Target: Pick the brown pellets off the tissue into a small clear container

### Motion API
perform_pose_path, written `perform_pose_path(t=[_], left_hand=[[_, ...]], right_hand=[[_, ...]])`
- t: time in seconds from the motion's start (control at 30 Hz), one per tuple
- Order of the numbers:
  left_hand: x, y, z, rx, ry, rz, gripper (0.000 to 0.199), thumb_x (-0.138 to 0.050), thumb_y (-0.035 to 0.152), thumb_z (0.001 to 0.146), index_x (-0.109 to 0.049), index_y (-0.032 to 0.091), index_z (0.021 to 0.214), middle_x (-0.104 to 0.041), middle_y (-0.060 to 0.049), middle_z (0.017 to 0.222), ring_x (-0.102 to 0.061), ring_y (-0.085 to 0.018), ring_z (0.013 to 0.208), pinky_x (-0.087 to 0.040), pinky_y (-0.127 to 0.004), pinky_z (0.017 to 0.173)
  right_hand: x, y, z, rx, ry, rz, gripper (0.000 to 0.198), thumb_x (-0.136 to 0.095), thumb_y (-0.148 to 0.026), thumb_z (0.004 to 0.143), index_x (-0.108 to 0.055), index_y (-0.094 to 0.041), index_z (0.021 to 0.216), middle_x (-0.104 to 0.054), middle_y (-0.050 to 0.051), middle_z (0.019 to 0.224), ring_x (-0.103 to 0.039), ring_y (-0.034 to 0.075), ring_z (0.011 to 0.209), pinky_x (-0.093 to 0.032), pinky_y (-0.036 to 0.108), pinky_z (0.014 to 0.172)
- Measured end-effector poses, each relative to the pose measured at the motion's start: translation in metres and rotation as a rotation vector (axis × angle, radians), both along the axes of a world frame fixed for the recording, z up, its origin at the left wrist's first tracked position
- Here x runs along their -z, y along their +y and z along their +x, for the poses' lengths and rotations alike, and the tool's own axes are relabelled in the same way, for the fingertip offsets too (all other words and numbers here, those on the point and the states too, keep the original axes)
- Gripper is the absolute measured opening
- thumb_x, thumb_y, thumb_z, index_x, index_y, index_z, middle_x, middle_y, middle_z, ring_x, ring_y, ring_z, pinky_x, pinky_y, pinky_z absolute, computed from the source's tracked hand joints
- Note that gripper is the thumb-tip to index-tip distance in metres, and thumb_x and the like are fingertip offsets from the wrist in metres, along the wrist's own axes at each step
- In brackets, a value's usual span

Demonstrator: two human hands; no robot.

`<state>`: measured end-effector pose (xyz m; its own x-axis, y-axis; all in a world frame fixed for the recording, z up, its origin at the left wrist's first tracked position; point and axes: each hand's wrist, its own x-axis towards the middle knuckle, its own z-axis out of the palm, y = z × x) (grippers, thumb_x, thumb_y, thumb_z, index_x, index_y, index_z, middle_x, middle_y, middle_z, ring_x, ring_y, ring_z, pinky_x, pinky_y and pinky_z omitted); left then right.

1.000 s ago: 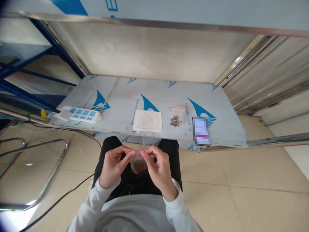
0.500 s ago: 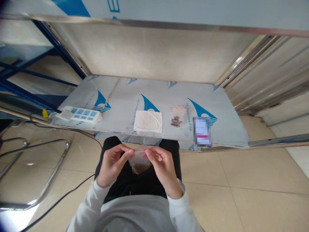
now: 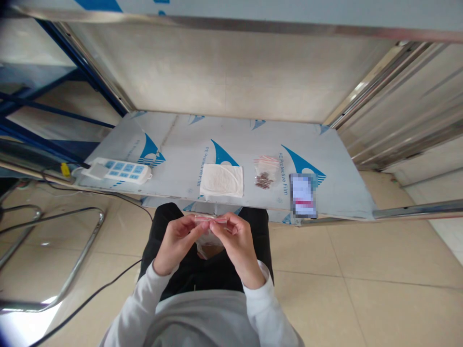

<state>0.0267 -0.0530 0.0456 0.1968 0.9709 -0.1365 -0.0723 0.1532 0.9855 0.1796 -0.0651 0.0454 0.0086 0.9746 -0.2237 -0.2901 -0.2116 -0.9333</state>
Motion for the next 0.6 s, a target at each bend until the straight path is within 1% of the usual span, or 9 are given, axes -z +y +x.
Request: perform_pose_path(t=[0.13, 0.23, 0.33, 0.4, 0.43, 0.5, 0.6], left_hand=[[-0.002, -0.002, 0.002, -0.017, -0.037, 0.004, 0.020, -0.070, 0.032, 0.083, -0.075, 0.013, 0.089, -0.075, -0.009, 0.087, -0.067, -0.017, 0.076, -0.054, -0.027, 0.072], [-0.003, -0.004, 0.002, -0.011, -0.030, 0.022, 0.019, -0.068, 0.032, 0.085, -0.073, 0.014, 0.087, -0.074, -0.007, 0.081, -0.066, -0.017, 0.074, -0.053, -0.026, 0.070], [-0.003, -0.007, 0.001, -0.053, 0.094, 0.085, 0.019, -0.067, 0.032, 0.086, -0.073, 0.014, 0.088, -0.073, -0.007, 0.080, -0.066, -0.017, 0.075, -0.052, -0.026, 0.070], [-0.002, -0.009, 0.002, -0.094, 0.176, 0.132, 0.018, -0.068, 0.031, 0.085, -0.072, 0.014, 0.088, -0.072, -0.007, 0.080, -0.065, -0.017, 0.074, -0.051, -0.026, 0.070], [-0.001, -0.010, 0.002, -0.113, 0.184, 0.145, 0.017, -0.069, 0.031, 0.084, -0.072, 0.014, 0.088, -0.072, -0.007, 0.080, -0.064, -0.017, 0.073, -0.051, -0.026, 0.070], [-0.001, -0.010, 0.002, -0.130, 0.123, 0.127, 0.017, -0.069, 0.031, 0.084, -0.071, 0.014, 0.087, -0.073, -0.007, 0.079, -0.065, -0.017, 0.072, -0.051, -0.026, 0.069], [-0.002, -0.007, -0.002, -0.082, 0.025, 0.060, 0.019, -0.067, 0.033, 0.086, -0.073, 0.015, 0.084, -0.074, -0.007, 0.079, -0.066, -0.017, 0.073, -0.052, -0.026, 0.071]], right_hand=[[-0.004, -0.001, -0.002, -0.052, 0.009, 0.000, 0.019, -0.076, -0.038, 0.078, -0.071, -0.021, 0.083, -0.074, 0.003, 0.078, -0.066, 0.016, 0.073, -0.052, 0.028, 0.071], [-0.007, -0.002, -0.002, -0.058, 0.003, -0.012, 0.022, -0.074, -0.041, 0.079, -0.072, -0.020, 0.084, -0.074, 0.004, 0.080, -0.067, 0.018, 0.074, -0.053, 0.030, 0.073], [-0.007, -0.005, -0.002, -0.058, -0.011, -0.029, 0.023, -0.074, -0.042, 0.079, -0.072, -0.019, 0.080, -0.074, 0.004, 0.078, -0.067, 0.018, 0.074, -0.053, 0.030, 0.073], [-0.008, -0.006, -0.002, 0.000, -0.062, -0.018, 0.022, -0.077, -0.040, 0.076, -0.070, -0.019, 0.075, -0.071, 0.003, 0.073, -0.066, 0.017, 0.071, -0.052, 0.027, 0.069], [-0.008, -0.006, -0.003, 0.038, -0.083, -0.008, 0.021, -0.078, -0.039, 0.075, -0.069, -0.019, 0.073, -0.070, 0.002, 0.071, -0.065, 0.016, 0.070, -0.051, 0.026, 0.066], [-0.010, -0.006, -0.003, 0.067, -0.083, 0.007, 0.021, -0.078, -0.037, 0.075, -0.068, -0.019, 0.071, -0.069, 0.001, 0.069, -0.064, 0.015, 0.067, -0.052, 0.025, 0.065], [-0.011, -0.005, 0.000, -0.008, -0.027, -0.023, 0.019, -0.077, -0.038, 0.077, -0.072, -0.020, 0.076, -0.072, 0.002, 0.072, -0.068, 0.019, 0.071, -0.054, 0.031, 0.073]])
